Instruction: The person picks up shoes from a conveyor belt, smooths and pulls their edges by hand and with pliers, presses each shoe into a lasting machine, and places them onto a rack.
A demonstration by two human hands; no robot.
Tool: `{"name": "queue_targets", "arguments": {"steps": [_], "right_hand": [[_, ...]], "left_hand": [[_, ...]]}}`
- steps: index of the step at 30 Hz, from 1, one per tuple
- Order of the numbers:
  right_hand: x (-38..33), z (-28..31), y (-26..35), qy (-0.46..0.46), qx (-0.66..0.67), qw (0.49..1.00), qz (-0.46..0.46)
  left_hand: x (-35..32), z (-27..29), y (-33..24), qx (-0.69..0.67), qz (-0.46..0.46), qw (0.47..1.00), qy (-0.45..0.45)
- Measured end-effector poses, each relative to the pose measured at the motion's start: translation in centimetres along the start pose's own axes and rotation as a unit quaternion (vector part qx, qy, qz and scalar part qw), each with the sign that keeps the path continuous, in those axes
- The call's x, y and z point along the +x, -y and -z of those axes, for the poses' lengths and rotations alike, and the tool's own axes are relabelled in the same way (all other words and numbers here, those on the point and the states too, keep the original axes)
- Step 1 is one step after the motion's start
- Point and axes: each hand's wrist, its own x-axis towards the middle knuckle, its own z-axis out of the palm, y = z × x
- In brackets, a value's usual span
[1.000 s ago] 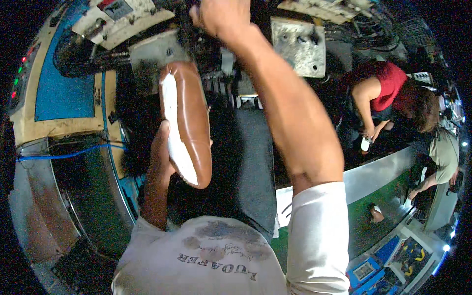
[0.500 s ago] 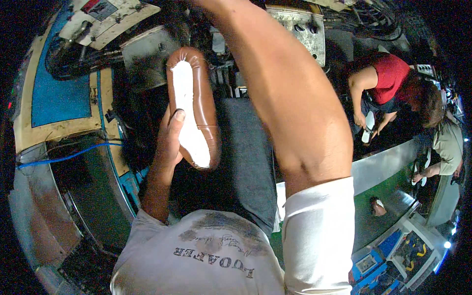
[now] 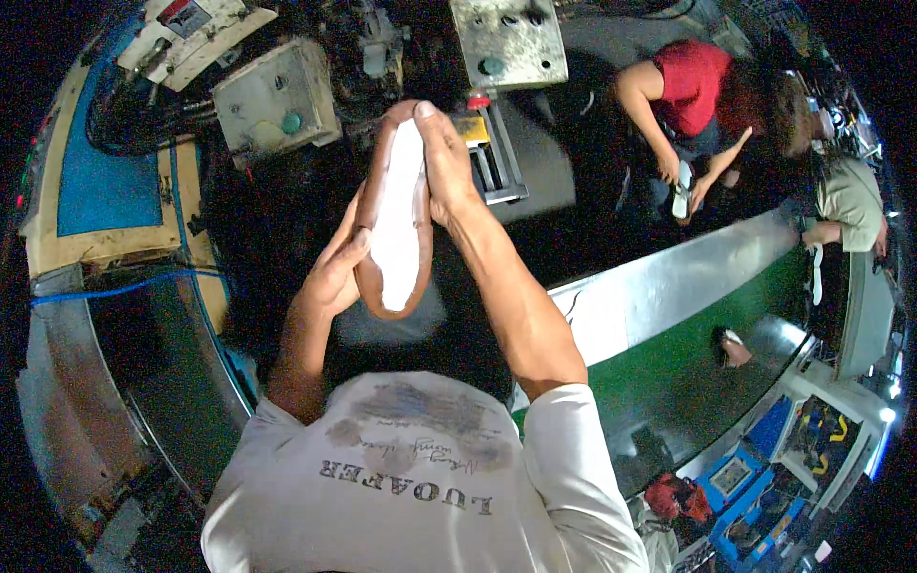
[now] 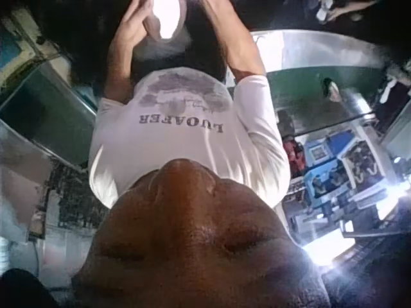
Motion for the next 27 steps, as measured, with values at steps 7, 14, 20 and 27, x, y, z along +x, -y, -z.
{"name": "queue_targets", "arguments": {"steps": [7,14,20,27], "right_hand": [[-3.8,2.2,-0.7,0.011,-0.105,0.994,-0.014],[-14.6,0.2,-6.3,0.05,-0.038,0.988,-0.14],[-13.0,-1.0,-6.3,0.134,-0.216,0.948,-0.192],[-11.7,6.9,-5.7,0.059,-0.284,0.947,-0.14]], "left_hand": [[-3.5,-0.9,3.5,0.087,-0.014,0.994,-0.061],[-6.8,1.1,5.0,-0.031,-0.052,0.993,-0.097],[-10.5,2.8,5.1,-0.043,-0.095,0.976,-0.193],[-23.5,21.1,1.1,0.048,-0.019,0.814,-0.579]]}}
